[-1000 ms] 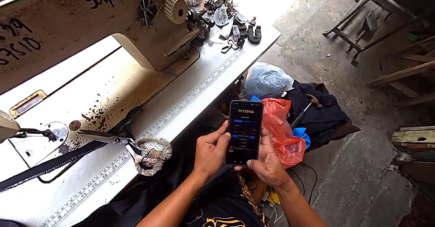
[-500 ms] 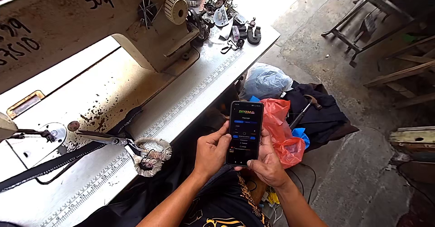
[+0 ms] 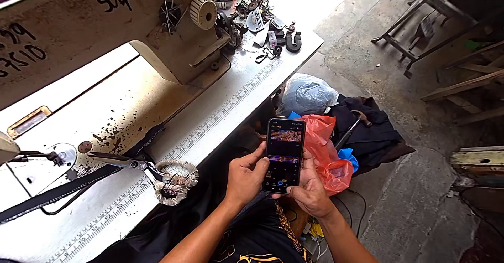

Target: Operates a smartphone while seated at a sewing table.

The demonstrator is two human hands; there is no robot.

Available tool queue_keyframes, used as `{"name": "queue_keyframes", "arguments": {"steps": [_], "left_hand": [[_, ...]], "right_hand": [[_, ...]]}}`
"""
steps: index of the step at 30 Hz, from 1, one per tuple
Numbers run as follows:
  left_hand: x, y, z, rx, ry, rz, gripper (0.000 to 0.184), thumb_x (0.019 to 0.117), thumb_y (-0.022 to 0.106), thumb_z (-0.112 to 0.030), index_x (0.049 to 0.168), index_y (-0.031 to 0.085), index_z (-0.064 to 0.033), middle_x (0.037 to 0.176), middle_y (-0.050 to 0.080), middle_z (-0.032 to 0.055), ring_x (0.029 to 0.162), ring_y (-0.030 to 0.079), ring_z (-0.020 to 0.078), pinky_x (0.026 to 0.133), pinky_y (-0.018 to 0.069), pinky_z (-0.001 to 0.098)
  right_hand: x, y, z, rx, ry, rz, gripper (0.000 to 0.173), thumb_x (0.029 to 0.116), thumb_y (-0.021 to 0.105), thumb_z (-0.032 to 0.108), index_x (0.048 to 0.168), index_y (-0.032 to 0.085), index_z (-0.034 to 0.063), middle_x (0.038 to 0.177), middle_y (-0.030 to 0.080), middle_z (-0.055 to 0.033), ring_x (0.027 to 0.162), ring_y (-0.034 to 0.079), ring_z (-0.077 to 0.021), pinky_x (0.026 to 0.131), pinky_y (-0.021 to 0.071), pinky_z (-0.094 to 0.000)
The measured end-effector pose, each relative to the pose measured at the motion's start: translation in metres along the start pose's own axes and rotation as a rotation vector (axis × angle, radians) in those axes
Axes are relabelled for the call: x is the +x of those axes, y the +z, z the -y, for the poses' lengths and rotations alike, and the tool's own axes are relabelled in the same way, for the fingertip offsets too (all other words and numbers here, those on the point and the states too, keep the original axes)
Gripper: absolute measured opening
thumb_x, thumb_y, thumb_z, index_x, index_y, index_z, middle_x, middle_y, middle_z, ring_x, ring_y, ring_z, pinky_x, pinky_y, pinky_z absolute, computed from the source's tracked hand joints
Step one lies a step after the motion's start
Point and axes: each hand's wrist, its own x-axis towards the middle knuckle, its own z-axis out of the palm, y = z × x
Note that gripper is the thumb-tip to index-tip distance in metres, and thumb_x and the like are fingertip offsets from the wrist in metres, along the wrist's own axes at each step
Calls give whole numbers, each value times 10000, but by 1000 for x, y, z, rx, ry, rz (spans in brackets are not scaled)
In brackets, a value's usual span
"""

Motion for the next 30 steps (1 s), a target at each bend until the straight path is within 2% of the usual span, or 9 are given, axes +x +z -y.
{"name": "queue_keyframes", "arguments": {"steps": [11,17,19,20,22,23,25,27,30], "left_hand": [[0,0,1,-9,-15,4,252,928,517,33,1049,730,93,905,768,83,805,728,54,762,610,224],[0,2,1,8,-6,-8,247,927,530,26,1049,733,94,911,770,84,806,725,49,761,603,213],[-1,5,4,6,28,-41,302,918,598,9,1177,664,149,1022,766,145,932,745,102,857,609,245],[0,7,7,1,39,-39,458,914,643,-10,1321,548,177,1123,742,175,1016,735,133,912,602,264],[2,9,9,30,5,-17,776,897,732,-97,1524,327,115,1309,672,179,1148,692,148,986,572,278],[5,10,9,57,-20,-14,874,880,770,-141,1571,274,61,1357,652,164,1183,677,142,1012,559,284],[9,14,8,128,-56,-39,918,849,813,-215,1587,307,-13,1351,656,134,1171,674,128,1009,553,296],[11,18,9,194,-62,-72,853,843,820,-262,1549,403,-28,1333,655,132,1148,669,139,997,548,326],[10,22,10,224,-65,-113,841,837,826,-277,1537,430,-32,1373,618,155,1178,644,175,1007,530,354]], "right_hand": [[0,1,0,1,22,-21,775,727,551,-129,1375,176,70,1312,590,-51,1122,696,-239,651,666,-408],[0,1,0,-23,40,-65,691,803,535,-121,1372,193,70,1295,602,-55,1098,708,-235,634,668,-402],[0,1,-2,-59,35,-78,669,816,523,-108,1372,194,63,1286,612,-55,1081,712,-226,610,662,-384],[-1,2,-4,-83,26,-71,687,810,533,-103,1380,183,55,1294,604,-53,1087,707,-217,611,661,-374],[-3,5,-8,-162,8,-53,768,787,573,-71,1418,143,4,1322,558,-55,1125,677,-186,661,660,-363],[-4,7,-10,-211,-3,-46,803,778,587,-50,1434,124,-34,1331,541,-61,1144,661,-166,701,658,-353],[-4,12,-12,-275,-12,-41,833,760,596,-37,1436,111,-86,1336,526,-87,1174,633,-131,808,635,-323],[-4,13,-12,-311,-15,-46,843,746,598,-39,1432,112,-116,1332,529,-112,1188,620,-114,880,610,-305],[-4,13,-10,-353,-14,-43,856,739,603,-33,1435,116,-141,1340,527,-135,1213,601,-104,944,582,-294]]}}
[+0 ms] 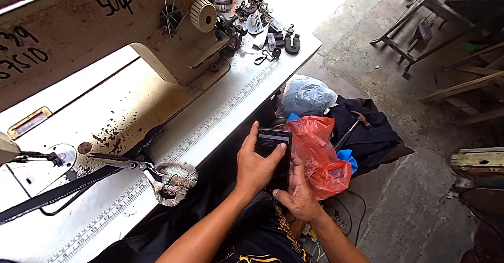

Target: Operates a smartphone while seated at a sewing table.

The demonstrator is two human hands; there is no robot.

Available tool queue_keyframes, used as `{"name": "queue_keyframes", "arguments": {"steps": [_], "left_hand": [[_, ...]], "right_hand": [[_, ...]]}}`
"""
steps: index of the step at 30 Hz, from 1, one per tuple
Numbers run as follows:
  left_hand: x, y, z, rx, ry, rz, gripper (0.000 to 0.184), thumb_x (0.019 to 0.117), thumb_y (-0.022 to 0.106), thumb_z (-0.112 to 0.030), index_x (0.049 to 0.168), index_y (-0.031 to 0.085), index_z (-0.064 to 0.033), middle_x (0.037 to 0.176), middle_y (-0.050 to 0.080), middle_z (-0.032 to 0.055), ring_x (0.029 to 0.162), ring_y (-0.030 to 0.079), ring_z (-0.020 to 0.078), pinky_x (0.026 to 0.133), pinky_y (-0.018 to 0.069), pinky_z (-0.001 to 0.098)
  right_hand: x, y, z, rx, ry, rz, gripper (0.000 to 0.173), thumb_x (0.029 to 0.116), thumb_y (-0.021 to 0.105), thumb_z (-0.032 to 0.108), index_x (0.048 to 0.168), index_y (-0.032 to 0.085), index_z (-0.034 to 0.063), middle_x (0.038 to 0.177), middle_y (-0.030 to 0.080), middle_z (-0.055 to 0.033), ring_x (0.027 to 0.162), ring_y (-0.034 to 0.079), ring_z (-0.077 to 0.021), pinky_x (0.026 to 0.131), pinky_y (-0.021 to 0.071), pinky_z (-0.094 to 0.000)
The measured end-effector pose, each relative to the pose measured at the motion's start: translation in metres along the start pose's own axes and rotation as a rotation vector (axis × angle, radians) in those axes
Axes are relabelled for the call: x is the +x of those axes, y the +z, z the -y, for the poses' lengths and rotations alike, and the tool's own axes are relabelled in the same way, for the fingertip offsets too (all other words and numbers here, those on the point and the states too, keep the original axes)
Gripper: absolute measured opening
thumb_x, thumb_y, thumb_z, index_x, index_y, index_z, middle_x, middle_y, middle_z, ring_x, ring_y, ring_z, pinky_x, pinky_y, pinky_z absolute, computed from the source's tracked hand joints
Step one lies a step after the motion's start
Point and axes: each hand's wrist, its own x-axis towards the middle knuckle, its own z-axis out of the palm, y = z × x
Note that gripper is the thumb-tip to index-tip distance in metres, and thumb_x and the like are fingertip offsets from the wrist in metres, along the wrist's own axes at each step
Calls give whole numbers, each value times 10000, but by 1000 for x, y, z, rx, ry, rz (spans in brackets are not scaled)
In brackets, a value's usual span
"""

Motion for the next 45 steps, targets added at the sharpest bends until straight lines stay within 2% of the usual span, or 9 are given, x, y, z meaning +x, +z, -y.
{"name": "queue_keyframes", "arguments": {"steps": [4,10,14,19,26,30,36,40,45], "left_hand": [[-1,2,1,-17,14,-27,830,838,823,-264,1526,438,-7,1361,628,160,1176,648,174,1010,529,342],[-4,-6,-2,-78,50,-20,582,960,646,-164,1484,485,33,1412,611,166,1165,652,110,982,517,268],[0,-4,-3,-95,47,-22,676,914,713,-156,1514,445,4,1397,613,147,1126,665,120,945,548,277],[2,-2,-6,-51,6,-39,694,843,807,-260,1442,515,-66,1198,684,100,1018,686,136,877,578,341],[4,3,-8,6,-79,-77,676,818,846,-322,1388,549,-111,1116,693,99,979,686,181,844,572,410],[4,1,-5,-31,-59,-62,615,881,778,-304,1407,555,-78,1145,699,99,996,687,160,865,572,378],[3,-11,-1,-274,-83,13,447,1015,572,-108,1440,532,23,1206,701,138,1001,703,132,867,587,298],[5,-15,-4,-294,-90,101,362,954,609,-29,1299,629,80,1010,754,98,871,718,104,793,598,263],[4,-18,-6,-349,-66,238,544,856,643,51,1375,510,146,1141,726,156,1004,725,135,916,601,272]], "right_hand": [[0,-1,-1,14,6,7,859,739,598,-43,1438,109,-140,1355,517,-141,1225,594,-107,961,574,-293],[3,-4,1,118,85,-16,861,732,600,-39,1440,109,-57,1325,530,-76,1155,651,-148,754,650,-347],[5,-3,0,126,47,18,846,742,604,-37,1432,114,-60,1327,530,-72,1151,647,-131,783,641,-328],[4,0,1,56,8,26,831,747,607,-29,1426,132,-97,1330,532,-92,1179,622,-102,851,616,-296],[3,1,-1,7,-14,32,855,737,611,-29,1431,124,-132,1346,529,-131,1221,597,-106,961,574,-299],[2,0,0,40,36,18,846,738,602,-33,1435,126,-92,1327,538,-97,1173,631,-125,834,626,-317],[2,-9,-2,271,107,-1,803,758,575,-54,1425,137,38,1308,569,-57,1115,689,-231,629,662,-420],[4,-10,1,298,106,-7,781,756,556,-78,1412,152,58,1305,577,-46,1110,692,-222,643,663,-413],[2,-8,2,284,102,-27,786,755,560,-75,1409,144,52,1289,581,-37,1089,698,-196,654,662,-391]]}}
